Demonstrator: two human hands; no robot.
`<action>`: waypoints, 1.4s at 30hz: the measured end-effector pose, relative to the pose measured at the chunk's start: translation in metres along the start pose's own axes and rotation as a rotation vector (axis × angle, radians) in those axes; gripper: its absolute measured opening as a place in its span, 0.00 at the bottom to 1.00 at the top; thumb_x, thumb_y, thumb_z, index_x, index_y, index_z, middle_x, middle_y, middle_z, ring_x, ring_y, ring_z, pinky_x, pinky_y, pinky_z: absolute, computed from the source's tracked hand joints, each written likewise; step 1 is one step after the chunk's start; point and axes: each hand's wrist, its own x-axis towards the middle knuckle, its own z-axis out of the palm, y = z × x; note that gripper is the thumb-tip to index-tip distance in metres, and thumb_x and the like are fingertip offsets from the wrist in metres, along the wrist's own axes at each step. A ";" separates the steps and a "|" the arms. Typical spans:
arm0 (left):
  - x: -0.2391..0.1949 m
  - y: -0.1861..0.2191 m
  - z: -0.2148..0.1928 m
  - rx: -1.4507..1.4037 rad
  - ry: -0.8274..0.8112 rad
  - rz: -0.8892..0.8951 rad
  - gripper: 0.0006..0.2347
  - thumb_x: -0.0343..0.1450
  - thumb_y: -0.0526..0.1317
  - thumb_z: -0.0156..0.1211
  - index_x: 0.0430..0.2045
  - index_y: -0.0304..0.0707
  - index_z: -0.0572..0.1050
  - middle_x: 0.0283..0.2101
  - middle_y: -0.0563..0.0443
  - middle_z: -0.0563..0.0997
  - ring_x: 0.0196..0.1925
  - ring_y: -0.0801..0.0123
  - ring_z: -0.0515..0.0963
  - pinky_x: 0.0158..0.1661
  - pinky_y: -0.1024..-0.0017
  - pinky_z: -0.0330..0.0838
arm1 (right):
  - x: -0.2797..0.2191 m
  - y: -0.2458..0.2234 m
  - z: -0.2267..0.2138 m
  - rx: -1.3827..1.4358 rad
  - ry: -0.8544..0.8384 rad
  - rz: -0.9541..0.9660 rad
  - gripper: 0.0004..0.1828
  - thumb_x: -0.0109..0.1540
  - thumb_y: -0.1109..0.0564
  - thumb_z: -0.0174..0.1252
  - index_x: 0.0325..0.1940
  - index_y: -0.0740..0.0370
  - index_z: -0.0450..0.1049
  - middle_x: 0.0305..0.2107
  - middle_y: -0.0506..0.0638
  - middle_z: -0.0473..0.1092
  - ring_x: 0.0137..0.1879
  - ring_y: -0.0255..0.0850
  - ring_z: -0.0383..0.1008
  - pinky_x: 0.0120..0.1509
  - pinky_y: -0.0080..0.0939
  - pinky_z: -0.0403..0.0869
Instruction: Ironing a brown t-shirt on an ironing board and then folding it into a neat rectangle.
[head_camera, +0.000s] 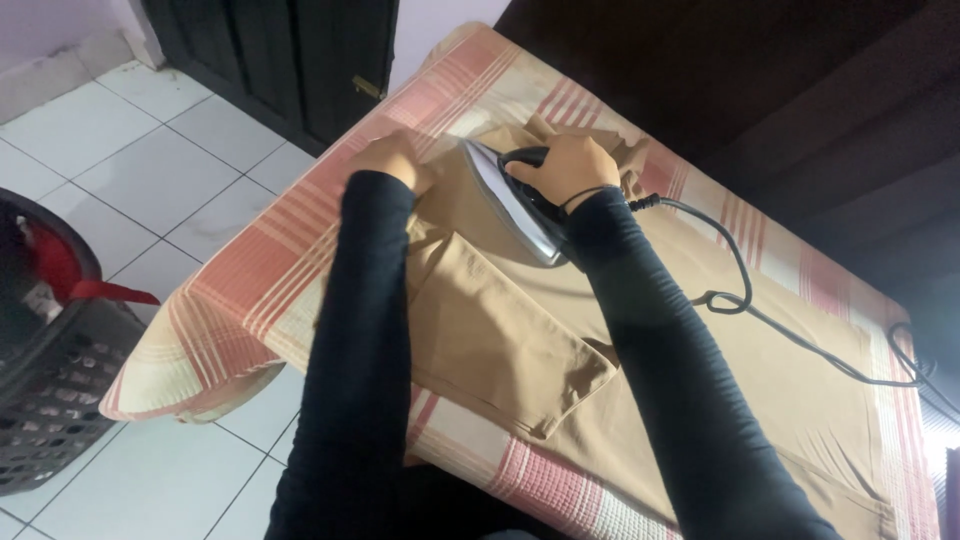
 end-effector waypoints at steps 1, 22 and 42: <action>-0.003 0.005 -0.004 0.058 -0.022 0.010 0.23 0.67 0.46 0.39 0.54 0.31 0.59 0.58 0.38 0.63 0.60 0.55 0.63 0.57 0.57 0.56 | 0.002 -0.002 -0.003 0.000 -0.030 -0.040 0.28 0.49 0.28 0.53 0.33 0.53 0.74 0.28 0.50 0.72 0.39 0.46 0.73 0.38 0.43 0.70; 0.031 -0.008 0.022 0.037 0.087 0.001 0.15 0.67 0.35 0.36 0.43 0.33 0.71 0.47 0.40 0.73 0.52 0.53 0.71 0.49 0.55 0.64 | -0.007 -0.030 -0.019 0.014 -0.086 -0.121 0.32 0.57 0.31 0.44 0.47 0.60 0.70 0.41 0.57 0.70 0.50 0.52 0.69 0.51 0.46 0.70; 0.016 -0.005 0.012 -0.023 0.069 0.027 0.15 0.67 0.32 0.37 0.46 0.27 0.67 0.50 0.36 0.71 0.56 0.52 0.66 0.56 0.57 0.58 | -0.026 -0.041 -0.021 0.072 -0.058 -0.114 0.34 0.52 0.29 0.46 0.54 0.48 0.66 0.54 0.48 0.61 0.58 0.50 0.62 0.59 0.47 0.65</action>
